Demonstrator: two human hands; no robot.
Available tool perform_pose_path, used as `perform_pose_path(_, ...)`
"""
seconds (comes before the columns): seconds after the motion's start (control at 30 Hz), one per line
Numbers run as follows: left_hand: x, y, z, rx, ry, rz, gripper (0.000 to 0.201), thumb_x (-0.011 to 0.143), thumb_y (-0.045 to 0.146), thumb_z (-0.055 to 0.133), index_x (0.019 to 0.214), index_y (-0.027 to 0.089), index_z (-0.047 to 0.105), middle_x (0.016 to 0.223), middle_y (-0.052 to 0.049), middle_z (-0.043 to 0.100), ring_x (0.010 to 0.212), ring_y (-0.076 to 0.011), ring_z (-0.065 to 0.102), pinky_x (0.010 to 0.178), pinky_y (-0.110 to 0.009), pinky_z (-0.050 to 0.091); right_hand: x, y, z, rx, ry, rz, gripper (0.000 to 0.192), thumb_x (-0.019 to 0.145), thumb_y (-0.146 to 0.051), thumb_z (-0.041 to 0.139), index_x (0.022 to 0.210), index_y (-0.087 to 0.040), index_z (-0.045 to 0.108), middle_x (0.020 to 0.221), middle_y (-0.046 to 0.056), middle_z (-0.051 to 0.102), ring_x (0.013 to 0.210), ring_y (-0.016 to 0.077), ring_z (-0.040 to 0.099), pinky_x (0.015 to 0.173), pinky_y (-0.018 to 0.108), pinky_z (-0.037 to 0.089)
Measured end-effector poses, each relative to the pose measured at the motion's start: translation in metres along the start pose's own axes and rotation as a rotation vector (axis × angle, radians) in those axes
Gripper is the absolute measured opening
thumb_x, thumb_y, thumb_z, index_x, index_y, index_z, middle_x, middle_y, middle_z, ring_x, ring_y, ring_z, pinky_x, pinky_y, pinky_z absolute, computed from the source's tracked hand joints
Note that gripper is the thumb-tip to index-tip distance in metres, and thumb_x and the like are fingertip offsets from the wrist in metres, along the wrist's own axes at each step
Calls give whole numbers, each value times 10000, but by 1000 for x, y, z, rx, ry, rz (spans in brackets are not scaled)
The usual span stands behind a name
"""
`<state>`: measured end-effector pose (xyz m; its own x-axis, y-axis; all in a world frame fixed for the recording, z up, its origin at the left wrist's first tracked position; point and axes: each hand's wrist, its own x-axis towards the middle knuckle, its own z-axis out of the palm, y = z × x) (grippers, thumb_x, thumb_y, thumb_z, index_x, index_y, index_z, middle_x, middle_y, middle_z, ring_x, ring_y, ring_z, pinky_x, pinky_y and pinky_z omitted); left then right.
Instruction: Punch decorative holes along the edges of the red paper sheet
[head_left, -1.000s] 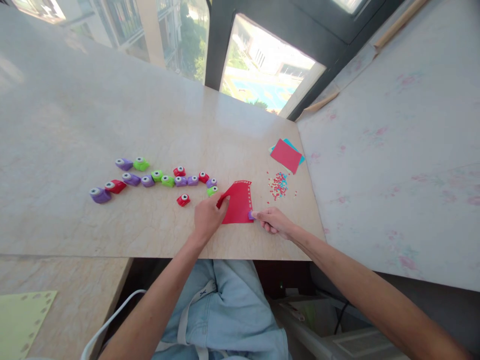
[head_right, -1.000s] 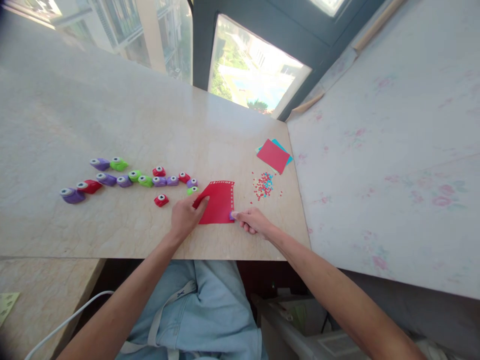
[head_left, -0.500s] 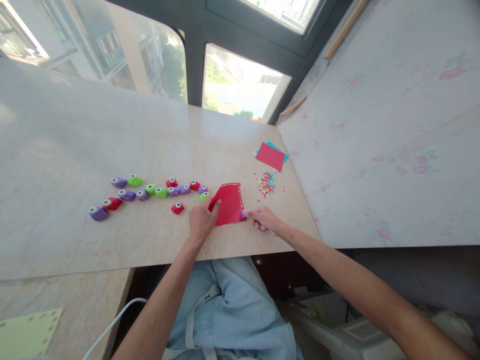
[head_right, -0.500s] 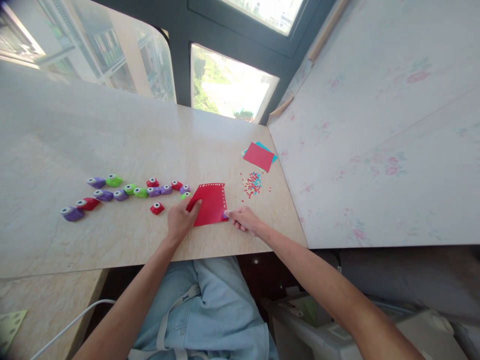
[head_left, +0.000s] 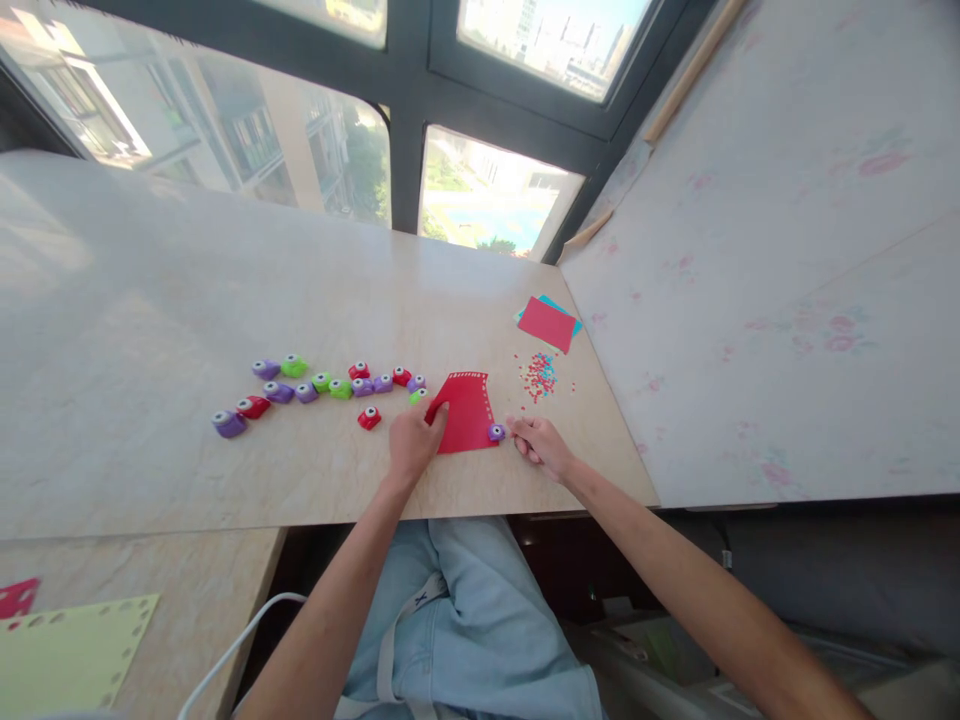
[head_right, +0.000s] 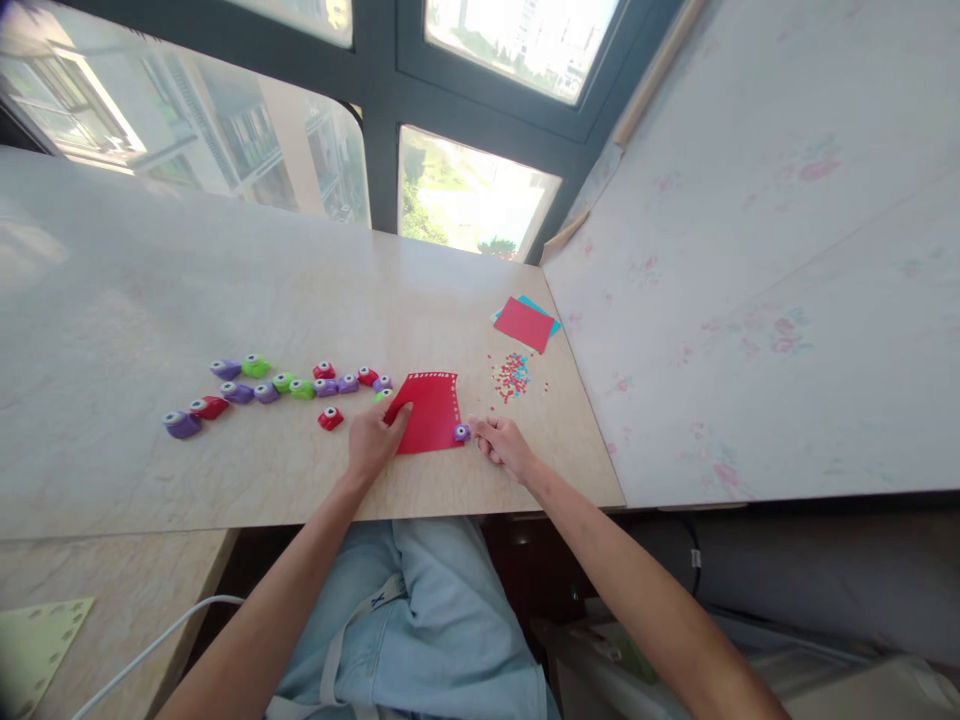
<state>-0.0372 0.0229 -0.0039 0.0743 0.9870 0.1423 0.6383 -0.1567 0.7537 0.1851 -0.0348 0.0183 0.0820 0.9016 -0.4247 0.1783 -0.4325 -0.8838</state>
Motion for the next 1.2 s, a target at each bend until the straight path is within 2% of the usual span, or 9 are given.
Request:
perform_pose_path(0.07,0,-1,0,-6,-4,-6,295,909,395,487,932,181,689,766,-59,701,644,-179,595,584,-258,325,-2,5,3,-2,16,-86,445,755,-589,661,914,-183,574,535,-93,438,381,49,273,362,192,174)
perform_pose_path(0.13,-1,-1,1,-18,-8,-6,296,912,396,482,930,183,687,776,-59,705,660,-181,603,590,-256,333,-2,10,6,-92,15,-200,527,731,-520,720,1115,-188,577,570,-97,425,439,68,331,411,196,246)
perform_pose_path(0.2,-1,-2,1,-35,-6,-7,293,914,393,477,916,185,683,788,-56,709,668,-178,606,594,-253,340,0,13,10,-237,24,-299,546,741,-467,724,1193,-187,600,603,-78,446,514,89,392,487,212,316)
perform_pose_path(0.37,-1,-4,2,-32,5,-2,323,926,423,455,894,183,669,773,-51,702,647,-177,596,586,-258,341,5,13,10,-480,85,-331,379,821,-426,630,1113,-193,696,676,-23,587,608,133,486,618,257,408)
perform_pose_path(0.5,-1,-4,2,-1,-19,1,317,929,425,460,927,189,673,768,-46,699,655,-182,603,582,-261,336,5,11,2,-531,84,-403,298,847,-371,621,1087,-213,701,901,37,692,733,176,564,744,309,460)
perform_pose_path(0.6,-1,-2,1,12,-30,2,306,928,415,470,960,196,681,793,-45,707,671,-182,610,588,-260,341,4,11,-2,-591,68,-479,244,864,-316,615,1074,-221,697,939,60,667,827,197,590,806,327,469)
perform_pose_path(0.73,-2,-1,1,21,-32,10,312,929,415,473,960,195,692,797,-47,713,670,-183,609,577,-263,327,2,12,-1,-675,104,-540,230,889,-244,578,1093,-208,677,917,57,579,850,188,597,818,314,482)
perform_pose_path(0.9,-2,-1,1,5,-45,15,303,928,406,474,949,194,689,813,-45,718,684,-184,616,585,-261,331,-2,14,2,-764,158,-564,218,911,-217,531,1090,-202,655,1092,90,539,943,203,602,851,334,496)
perform_pose_path(1.2,-1,1,2,72,-66,-2,318,935,420,454,917,196,679,799,-54,710,687,-193,616,583,-265,324,-1,13,2,-880,157,-569,207,928,-197,496,1097,-228,611,1138,83,581,951,204,614,820,325,507)
